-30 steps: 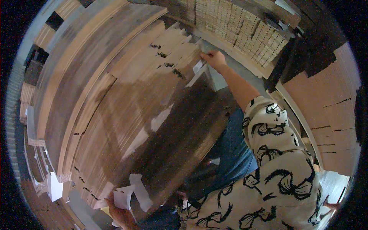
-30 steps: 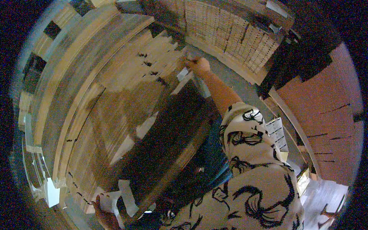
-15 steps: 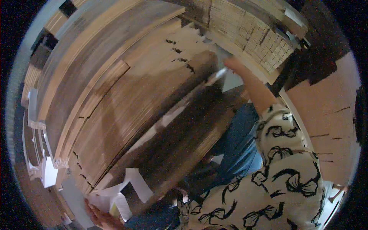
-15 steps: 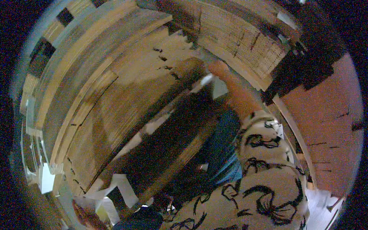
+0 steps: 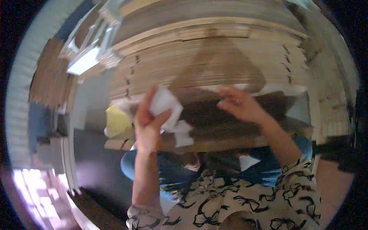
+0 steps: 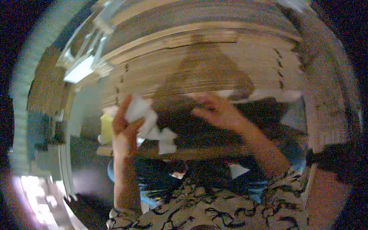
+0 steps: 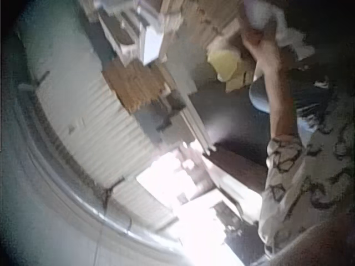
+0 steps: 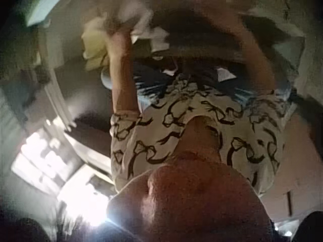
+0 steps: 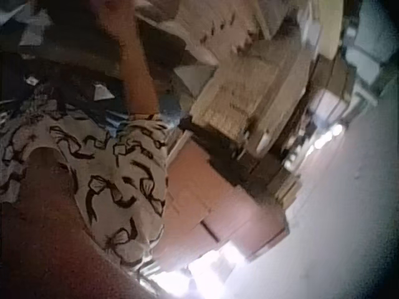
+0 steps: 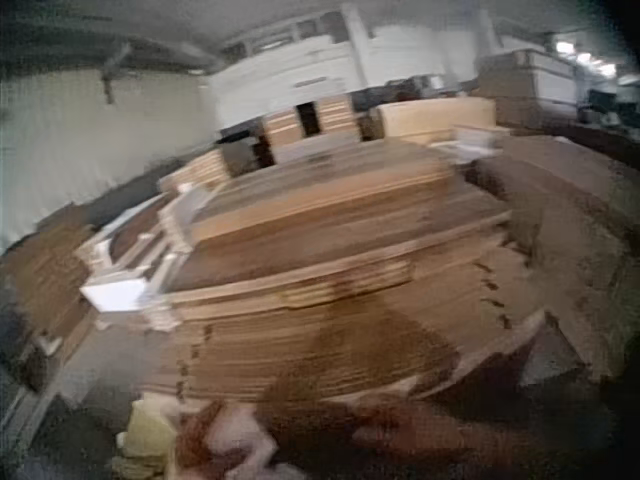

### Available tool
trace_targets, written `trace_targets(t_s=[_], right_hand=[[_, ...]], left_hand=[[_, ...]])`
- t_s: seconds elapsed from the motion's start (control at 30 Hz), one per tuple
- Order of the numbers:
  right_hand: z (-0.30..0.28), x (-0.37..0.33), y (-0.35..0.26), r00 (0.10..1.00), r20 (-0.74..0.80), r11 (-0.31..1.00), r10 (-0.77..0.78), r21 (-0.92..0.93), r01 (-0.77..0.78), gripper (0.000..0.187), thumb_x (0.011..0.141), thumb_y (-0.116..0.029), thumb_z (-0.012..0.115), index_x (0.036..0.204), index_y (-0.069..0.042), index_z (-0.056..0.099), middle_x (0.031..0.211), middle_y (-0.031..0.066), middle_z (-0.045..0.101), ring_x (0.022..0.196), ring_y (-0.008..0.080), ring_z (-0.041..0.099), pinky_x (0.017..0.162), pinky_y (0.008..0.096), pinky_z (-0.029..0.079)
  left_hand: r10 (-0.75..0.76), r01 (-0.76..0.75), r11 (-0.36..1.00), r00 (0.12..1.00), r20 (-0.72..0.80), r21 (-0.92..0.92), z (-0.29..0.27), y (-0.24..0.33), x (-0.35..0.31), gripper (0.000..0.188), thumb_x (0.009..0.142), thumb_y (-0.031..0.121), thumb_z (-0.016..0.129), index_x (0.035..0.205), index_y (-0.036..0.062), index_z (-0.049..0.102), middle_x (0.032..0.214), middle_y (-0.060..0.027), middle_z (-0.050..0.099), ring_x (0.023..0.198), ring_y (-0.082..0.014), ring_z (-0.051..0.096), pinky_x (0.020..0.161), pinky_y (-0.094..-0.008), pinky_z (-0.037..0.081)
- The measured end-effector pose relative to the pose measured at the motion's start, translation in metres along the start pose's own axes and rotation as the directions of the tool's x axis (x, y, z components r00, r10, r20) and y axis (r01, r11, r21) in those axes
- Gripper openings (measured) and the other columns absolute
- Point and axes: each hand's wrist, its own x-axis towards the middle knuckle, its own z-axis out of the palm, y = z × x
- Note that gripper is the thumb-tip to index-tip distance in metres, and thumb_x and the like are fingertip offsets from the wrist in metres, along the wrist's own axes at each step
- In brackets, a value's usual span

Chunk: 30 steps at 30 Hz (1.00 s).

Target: Folding and preparing cardboard boxes or protective packaging materials for furniture components.

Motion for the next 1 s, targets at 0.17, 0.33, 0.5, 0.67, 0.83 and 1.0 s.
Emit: trace_targets(t_s=[0.17,0.33,0.5,0.67,0.83,1.0], right_hand=[[0.126,0.032,-0.049,0.961,0.149,0.89,-0.232,0.431,0.148,0.045,0.079,-0.03,0.065,0.115,-0.007,0.053,0.108,0.0103,0.058,0.093,0.0208,0.057,0.079,0.0331,0.046],[0.14,0.036,-0.062,0.938,0.276,0.89,-0.21,0.451,0.067,0.027,0.08,-0.025,0.064,0.096,-0.004,0.063,0.077,0.0079,0.065,0.071,0.0128,0.06,0.066,0.0275,0.047],[0.13,0.039,-0.067,0.873,0.376,0.924,-0.309,0.337,0.182,0.022,0.08,-0.023,0.064,0.091,-0.004,0.062,0.076,0.0084,0.064,0.065,0.0134,0.059,0.058,0.0284,0.046],[0.116,0.047,-0.092,0.744,-0.204,0.771,-0.636,-0.137,0.621,0.025,0.071,-0.008,0.07,0.095,-0.007,0.062,0.088,0.0075,0.06,0.081,0.0204,0.056,0.073,0.0313,0.045],[0.123,0.047,-0.08,0.606,-0.195,0.633,-0.772,-0.323,0.703,0.027,0.06,-0.001,0.069,0.085,-0.006,0.061,0.092,0.0051,0.057,0.086,0.0287,0.049,0.074,0.0384,0.043],[0.129,0.036,-0.078,0.606,-0.206,0.635,-0.768,-0.362,0.682,0.02,0.063,-0.002,0.067,0.08,-0.004,0.055,0.091,0.0072,0.056,0.086,0.0303,0.049,0.077,0.0397,0.043]], left_hand=[[-0.034,0.034,0.972,0.999,0.004,-0.232,-0.031,0.012,-0.006,0.057,0.075,-0.009,0.054,0.129,-0.0008,0.038,0.113,-0.0107,0.054,0.099,-0.0168,0.054,0.085,-0.0287,0.044],[-0.103,0.042,0.853,0.991,-0.088,-0.52,-0.055,0.03,-0.016,0.05,0.077,-0.007,0.055,0.125,0.0,0.043,0.114,-0.0102,0.055,0.1,-0.0154,0.053,0.085,-0.028,0.043],[-0.145,0.15,0.988,0.981,0.126,-0.035,-0.07,0.011,-0.02,0.04,0.076,-0.003,0.058,0.115,-0.0008,0.054,0.11,-0.01,0.058,0.098,-0.016,0.055,0.084,-0.0266,0.043],[-0.193,0.185,0.979,0.977,0.093,0.09,-0.06,0.011,-0.015,0.039,0.077,-0.001,0.059,0.115,-0.0036,0.053,0.105,-0.0091,0.06,0.093,-0.0129,0.056,0.081,-0.0233,0.043],[-0.255,0.253,0.967,0.962,0.098,0.029,-0.053,0.007,-0.019,0.039,0.077,0.0,0.059,0.115,-0.0051,0.052,0.103,-0.0088,0.059,0.09,-0.0133,0.056,0.081,-0.0237,0.044],[-0.322,0.333,0.933,0.942,0.094,-0.136,-0.046,0.007,-0.026,0.037,0.082,0.01,0.057,0.115,-0.005,0.052,0.102,-0.0093,0.059,0.091,-0.0144,0.056,0.08,-0.0263,0.045]])
